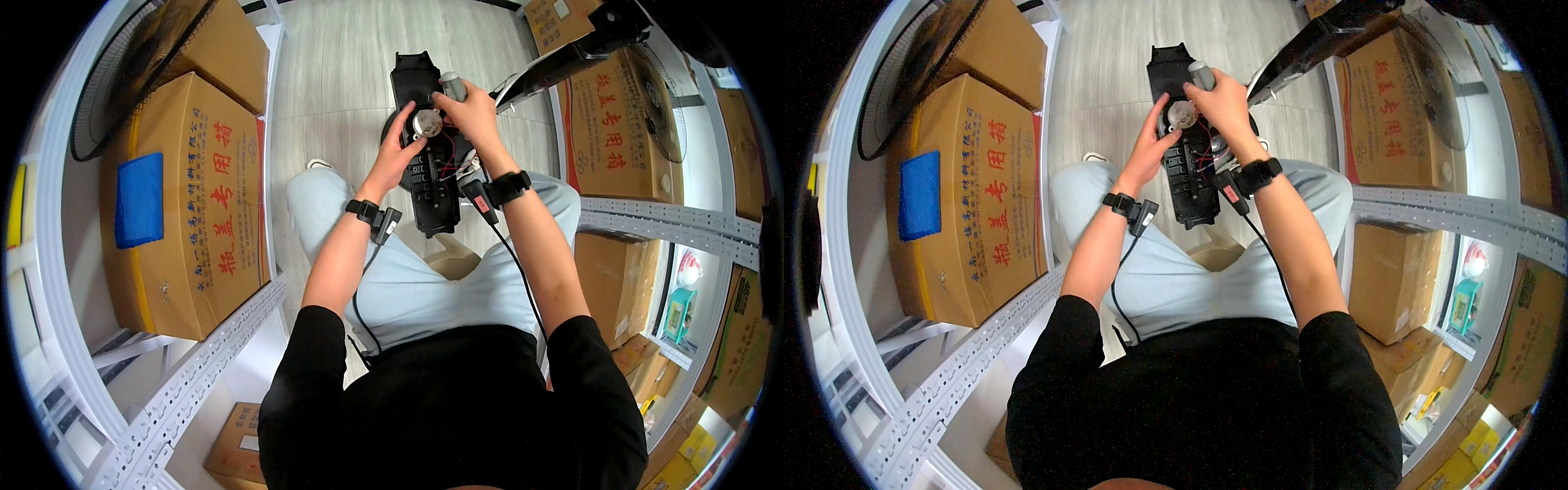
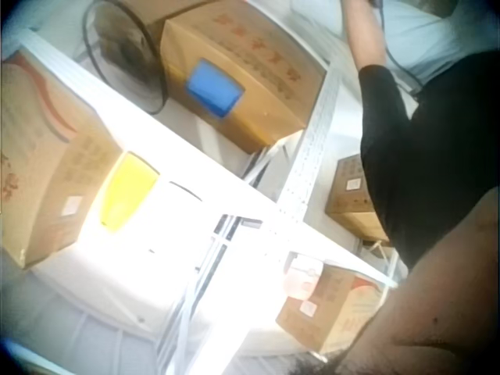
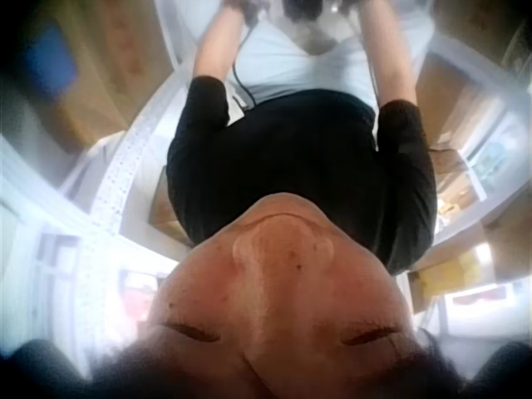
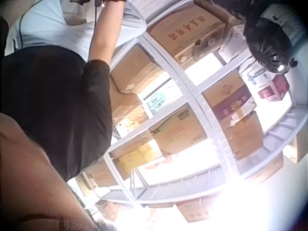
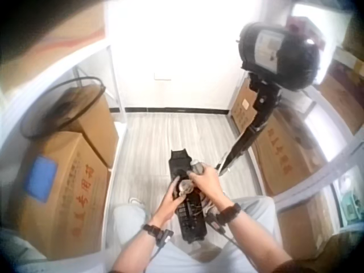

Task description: The person disassembles a standing fan using a screwdriver, removes the control panel, and manipulates internal wires and components. The person then reassembles the fan and places the control panel on a nearby shelf.

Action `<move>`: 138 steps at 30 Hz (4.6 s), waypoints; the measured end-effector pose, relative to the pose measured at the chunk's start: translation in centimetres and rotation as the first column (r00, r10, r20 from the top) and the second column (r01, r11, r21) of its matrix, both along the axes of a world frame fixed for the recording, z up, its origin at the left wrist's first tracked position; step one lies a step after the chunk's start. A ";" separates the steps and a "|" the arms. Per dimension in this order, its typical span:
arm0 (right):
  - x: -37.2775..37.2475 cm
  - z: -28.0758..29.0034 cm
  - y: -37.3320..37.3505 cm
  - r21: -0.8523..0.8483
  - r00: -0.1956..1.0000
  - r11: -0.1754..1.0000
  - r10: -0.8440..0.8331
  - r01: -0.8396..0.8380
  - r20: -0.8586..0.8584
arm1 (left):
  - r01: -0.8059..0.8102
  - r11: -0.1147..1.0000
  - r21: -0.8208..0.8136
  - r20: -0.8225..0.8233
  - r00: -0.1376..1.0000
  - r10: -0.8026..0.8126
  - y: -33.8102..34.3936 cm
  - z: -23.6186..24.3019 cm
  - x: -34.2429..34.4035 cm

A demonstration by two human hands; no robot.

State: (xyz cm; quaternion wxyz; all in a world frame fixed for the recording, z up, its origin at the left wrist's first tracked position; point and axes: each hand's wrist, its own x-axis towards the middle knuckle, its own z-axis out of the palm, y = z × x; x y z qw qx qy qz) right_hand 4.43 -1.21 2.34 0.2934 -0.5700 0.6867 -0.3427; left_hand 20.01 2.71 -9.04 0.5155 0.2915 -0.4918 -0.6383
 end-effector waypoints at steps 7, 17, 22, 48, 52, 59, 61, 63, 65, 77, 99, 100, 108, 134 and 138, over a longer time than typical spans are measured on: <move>-2.6 5.1 5.1 -0.059 0.885 0.998 0.005 0.026 0.466 | -0.005 0.977 0.212 -0.207 0.977 0.050 0.2 -0.8 -0.2; -6.8 11.0 9.3 -0.152 0.968 0.988 0.070 -0.033 0.242 | -0.009 0.886 0.463 -0.262 0.954 0.147 -0.4 -0.5 0.3; -4.8 10.5 9.3 -0.182 0.978 0.982 0.087 -0.052 0.192 | 0.073 0.859 0.507 -0.348 0.929 0.127 -0.3 0.0 0.4; -3.6 6.9 9.2 -0.266 0.967 0.929 0.243 -0.256 -0.081 | 0.117 0.877 0.465 -0.348 0.936 0.060 -0.6 -0.8 0.3; -3.7 7.5 9.1 -0.259 0.945 0.909 0.306 -0.325 -0.114 | 0.120 0.879 0.461 -0.329 0.943 0.044 -0.6 -1.0 0.3; -2.4 8.2 9.0 -0.141 0.997 0.990 -0.019 0.008 -0.079 | 0.103 0.893 0.437 -0.311 0.949 0.043 -0.4 -0.3 0.2; -2.1 8.4 9.0 -0.094 0.989 0.994 -0.074 0.062 -0.125 | 0.109 0.898 0.425 -0.315 0.948 0.034 -0.4 -0.5 0.1; -1.9 8.7 8.9 -0.058 0.987 0.995 -0.090 0.083 -0.134 | 0.113 0.904 0.413 -0.314 0.949 0.025 -0.4 -0.5 0.1; -1.9 8.7 8.8 -0.040 0.987 0.995 -0.093 0.089 -0.131 | 0.107 0.897 0.429 -0.309 0.950 0.035 -0.3 -0.6 0.1; -3.0 10.8 7.9 -0.103 0.872 0.905 0.358 -0.412 -0.334 | 0.115 0.898 0.424 -0.299 0.954 0.019 -0.5 -1.2 0.3; -1.2 10.3 7.5 -0.347 0.778 0.821 0.175 -0.453 -0.603 | 0.104 0.878 0.467 -0.281 0.959 0.036 0.0 -0.2 0.1; -1.4 10.2 7.3 -0.431 0.794 0.747 0.209 -0.507 -0.572 | 0.105 0.880 0.464 -0.284 0.958 0.036 -0.1 -0.2 0.2; -0.8 10.3 8.0 -0.147 0.747 0.945 0.129 -0.291 -0.652 | 0.125 0.879 0.460 -0.275 0.961 0.007 -0.2 -0.5 0.2; -2.1 10.5 7.7 -0.311 0.852 0.871 0.198 -0.380 -0.485 | 0.153 0.872 0.464 -0.290 0.957 -0.014 -0.1 -0.4 0.3; -2.4 9.9 7.5 -0.205 0.830 0.920 0.185 -0.335 -0.526 | 0.153 0.874 0.461 -0.291 0.957 -0.014 -0.1 -0.4 0.1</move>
